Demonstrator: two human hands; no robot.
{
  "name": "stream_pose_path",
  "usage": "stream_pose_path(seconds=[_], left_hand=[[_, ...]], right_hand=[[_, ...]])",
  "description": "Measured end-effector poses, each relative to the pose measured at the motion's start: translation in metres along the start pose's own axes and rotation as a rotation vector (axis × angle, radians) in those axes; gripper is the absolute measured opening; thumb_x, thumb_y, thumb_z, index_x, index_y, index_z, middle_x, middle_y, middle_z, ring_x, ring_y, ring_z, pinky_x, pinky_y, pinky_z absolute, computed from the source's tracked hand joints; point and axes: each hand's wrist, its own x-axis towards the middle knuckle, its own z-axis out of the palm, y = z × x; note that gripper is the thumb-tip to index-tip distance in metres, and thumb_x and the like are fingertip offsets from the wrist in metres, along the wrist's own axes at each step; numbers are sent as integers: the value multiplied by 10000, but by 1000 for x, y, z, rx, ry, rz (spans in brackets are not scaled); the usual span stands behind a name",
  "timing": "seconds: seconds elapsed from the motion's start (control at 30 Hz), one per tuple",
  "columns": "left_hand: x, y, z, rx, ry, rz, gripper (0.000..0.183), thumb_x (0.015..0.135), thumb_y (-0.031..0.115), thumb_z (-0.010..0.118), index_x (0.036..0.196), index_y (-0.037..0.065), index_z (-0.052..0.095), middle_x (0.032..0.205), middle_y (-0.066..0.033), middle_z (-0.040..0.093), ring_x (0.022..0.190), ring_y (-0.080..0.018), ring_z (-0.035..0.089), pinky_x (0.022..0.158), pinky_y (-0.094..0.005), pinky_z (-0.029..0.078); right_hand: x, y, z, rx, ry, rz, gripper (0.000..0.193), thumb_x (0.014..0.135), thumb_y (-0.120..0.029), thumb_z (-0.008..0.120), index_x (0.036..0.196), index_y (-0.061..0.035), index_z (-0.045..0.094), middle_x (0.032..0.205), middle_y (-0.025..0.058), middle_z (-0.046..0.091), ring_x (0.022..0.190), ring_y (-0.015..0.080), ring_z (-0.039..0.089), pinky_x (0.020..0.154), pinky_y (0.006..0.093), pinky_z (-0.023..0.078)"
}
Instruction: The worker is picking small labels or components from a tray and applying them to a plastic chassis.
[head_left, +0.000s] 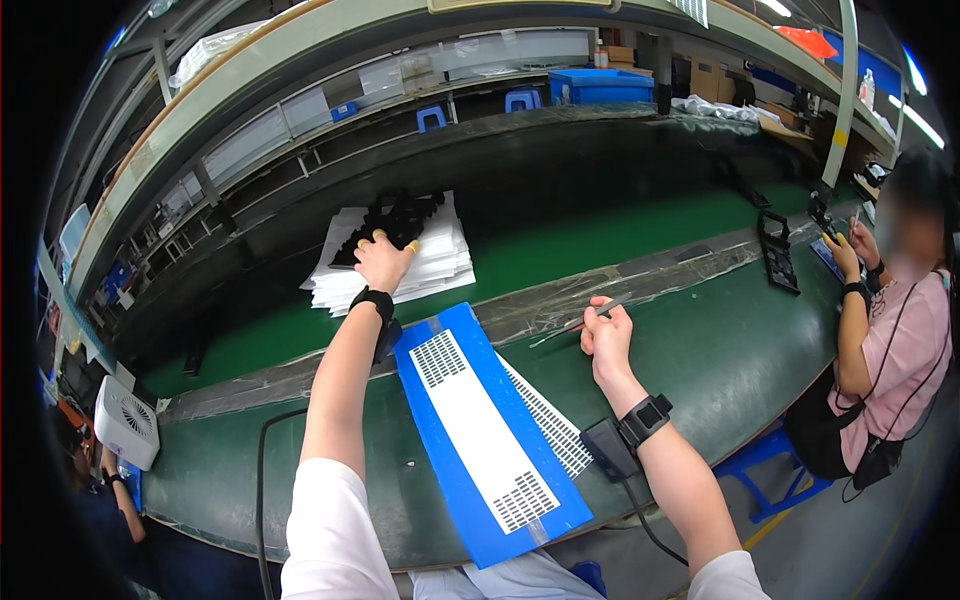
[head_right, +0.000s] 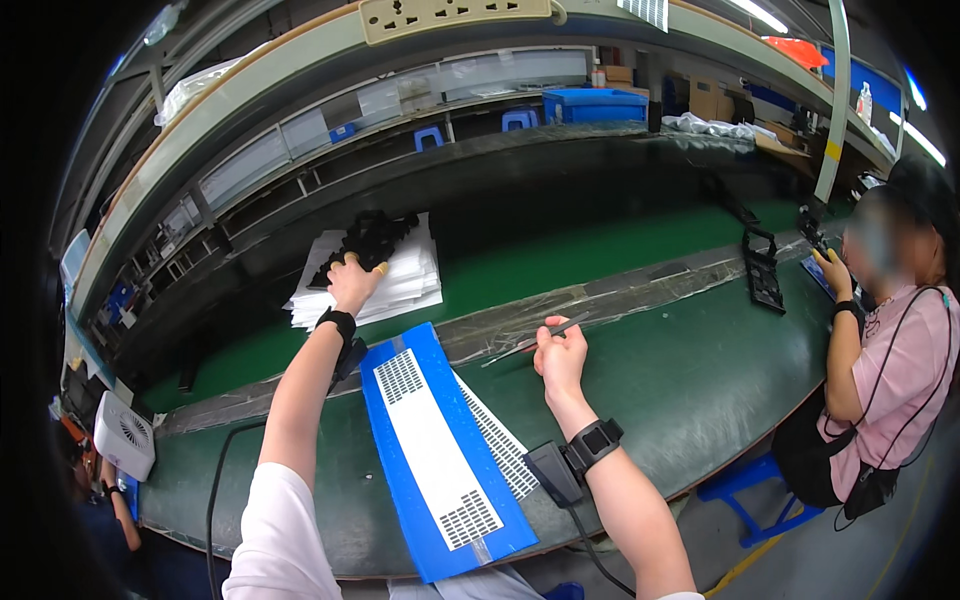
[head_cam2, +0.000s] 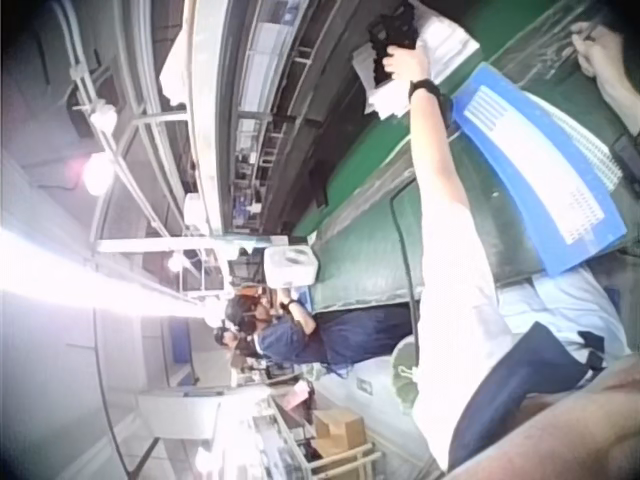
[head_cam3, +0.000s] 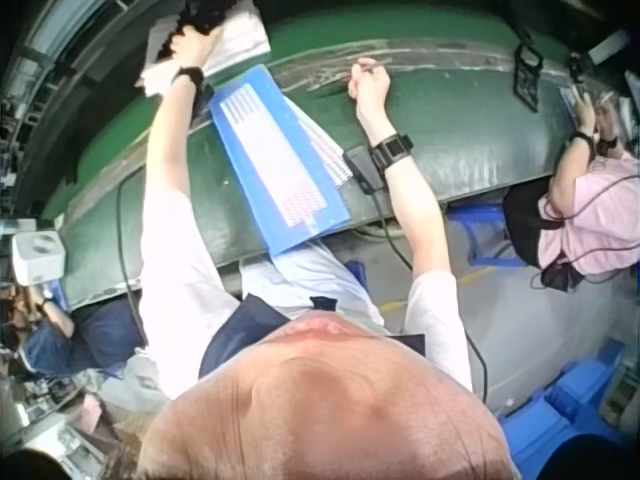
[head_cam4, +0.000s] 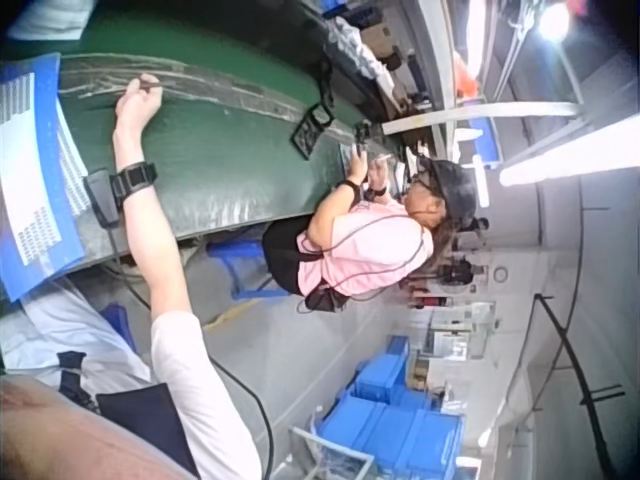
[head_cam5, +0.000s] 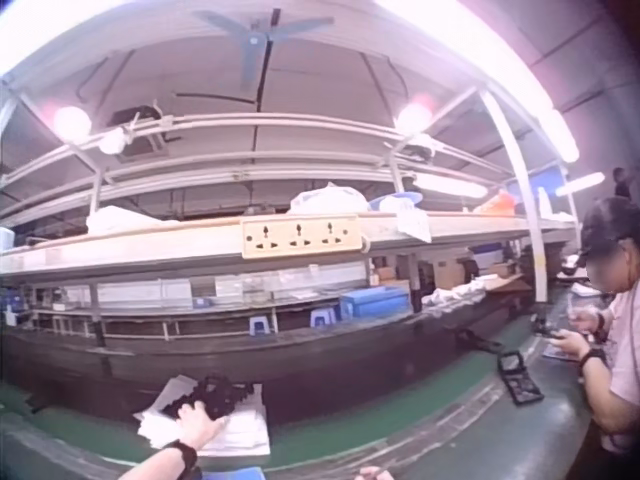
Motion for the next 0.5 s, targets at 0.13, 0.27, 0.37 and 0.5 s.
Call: stream_pose_path(seconds=[0.13, 0.27, 0.37, 0.5], left_hand=[[-4, -6, 2, 81, -13, 10, 607, 636, 476, 577, 1049, 45, 470, 1039, -184, 442, 993, -314, 395, 781, -426, 352], [2, -15, -3, 86, 93, 49, 428, 743, 411, 479, 994, 68, 528, 1018, -170, 466, 975, -314, 406, 766, -422, 355], [22, -59, -6, 114, 133, 67, 302, 726, 250, 509, 965, 66, 530, 1001, -149, 489, 963, -292, 444, 769, -428, 366], [29, -91, -15, 277, -162, 93, 240, 697, 81, 482, 931, 71, 530, 1013, -106, 506, 962, -258, 483, 796, -428, 368]], right_hand=[[-1, -1, 1, -38, -11, 5, 154, 795, -34, 454, 933, 1, 396, 517, 4, 394, 330, 61, 279, 322, 221, 198], [1, 0, -1, -20, 12, 0, 123, 790, -11, 459, 901, -15, 407, 493, 3, 396, 323, 59, 300, 303, 220, 198], [-1, -1, 3, -4, 4, 5, 120, 791, -15, 460, 898, -13, 406, 498, 4, 399, 324, 58, 299, 303, 220, 201], [-1, -2, 2, 4, 13, 4, 125, 792, -18, 463, 901, -12, 403, 491, 0, 394, 325, 59, 296, 303, 220, 205]])
